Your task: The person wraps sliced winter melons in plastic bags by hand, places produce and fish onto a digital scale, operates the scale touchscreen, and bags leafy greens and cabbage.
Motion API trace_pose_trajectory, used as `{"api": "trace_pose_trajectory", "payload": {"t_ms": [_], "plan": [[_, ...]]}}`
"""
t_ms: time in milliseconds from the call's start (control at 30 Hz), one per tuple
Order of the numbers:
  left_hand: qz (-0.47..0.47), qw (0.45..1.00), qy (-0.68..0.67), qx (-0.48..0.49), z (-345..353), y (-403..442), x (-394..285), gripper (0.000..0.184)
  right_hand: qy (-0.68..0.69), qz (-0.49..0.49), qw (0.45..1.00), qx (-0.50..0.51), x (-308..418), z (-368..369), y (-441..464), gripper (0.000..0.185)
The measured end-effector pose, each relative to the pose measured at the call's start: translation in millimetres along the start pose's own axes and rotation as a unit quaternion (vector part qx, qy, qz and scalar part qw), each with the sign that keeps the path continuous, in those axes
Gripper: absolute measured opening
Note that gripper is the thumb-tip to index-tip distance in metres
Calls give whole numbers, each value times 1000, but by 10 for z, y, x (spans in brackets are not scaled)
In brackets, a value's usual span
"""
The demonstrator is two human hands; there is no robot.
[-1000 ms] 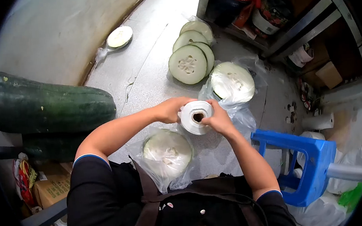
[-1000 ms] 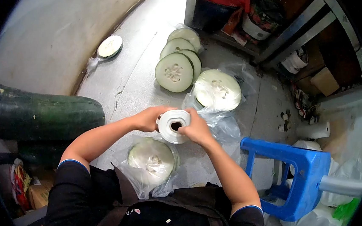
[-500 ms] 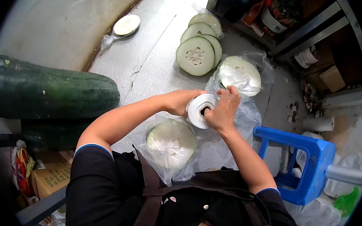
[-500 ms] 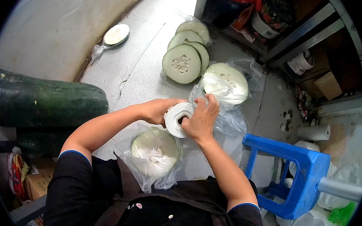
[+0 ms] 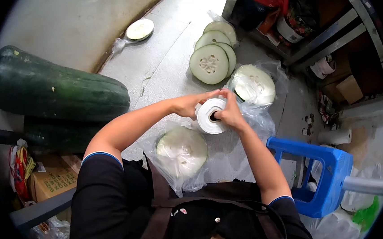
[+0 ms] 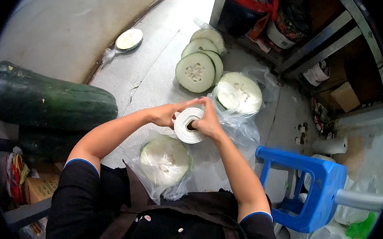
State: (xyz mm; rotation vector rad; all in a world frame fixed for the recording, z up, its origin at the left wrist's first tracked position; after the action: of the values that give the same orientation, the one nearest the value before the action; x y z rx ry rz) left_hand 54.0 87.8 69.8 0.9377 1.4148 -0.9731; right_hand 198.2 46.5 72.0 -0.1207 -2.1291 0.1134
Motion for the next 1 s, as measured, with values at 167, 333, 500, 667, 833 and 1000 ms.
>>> {"api": "trace_pose_trajectory", "payload": {"t_ms": [167, 333, 500, 667, 833, 1000], "plan": [[27, 899, 432, -63, -149, -119, -25, 31, -53, 14, 994, -98, -119, -130, -280, 63], [172, 801, 552, -156, -470, -567, 319, 18, -193, -37, 967, -159, 87, -272, -409, 48], [-309, 773, 549, -76, -1039, -1271, 1565, 20, -221, 80, 941, -244, 17, -199, -258, 49], [-432, 670, 513, -318, -1718, -1845, 1248, 21, -232, 98, 937, -243, 38, -276, -334, 51], [26, 773, 496, -394, -1726, -986, -97, 28, -300, 63, 936, -173, 148, -160, -229, 56], [122, 929, 159, -313, -1499, -647, -1067, 30, -256, -197, 923, -208, 916, -309, 75, 60]]}}
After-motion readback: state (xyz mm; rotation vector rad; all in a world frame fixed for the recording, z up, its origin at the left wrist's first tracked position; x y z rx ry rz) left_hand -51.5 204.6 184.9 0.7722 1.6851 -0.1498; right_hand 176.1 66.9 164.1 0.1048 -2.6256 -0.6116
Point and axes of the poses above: each hand's wrist, its own y-axis towards the middle knuckle, its own z-axis out of the palm, x = y × z, the point moved 5 cm from there along y, towards the middle knuckle, and after that the axes turned 10 degrees about -y, right-handed, at the moved point
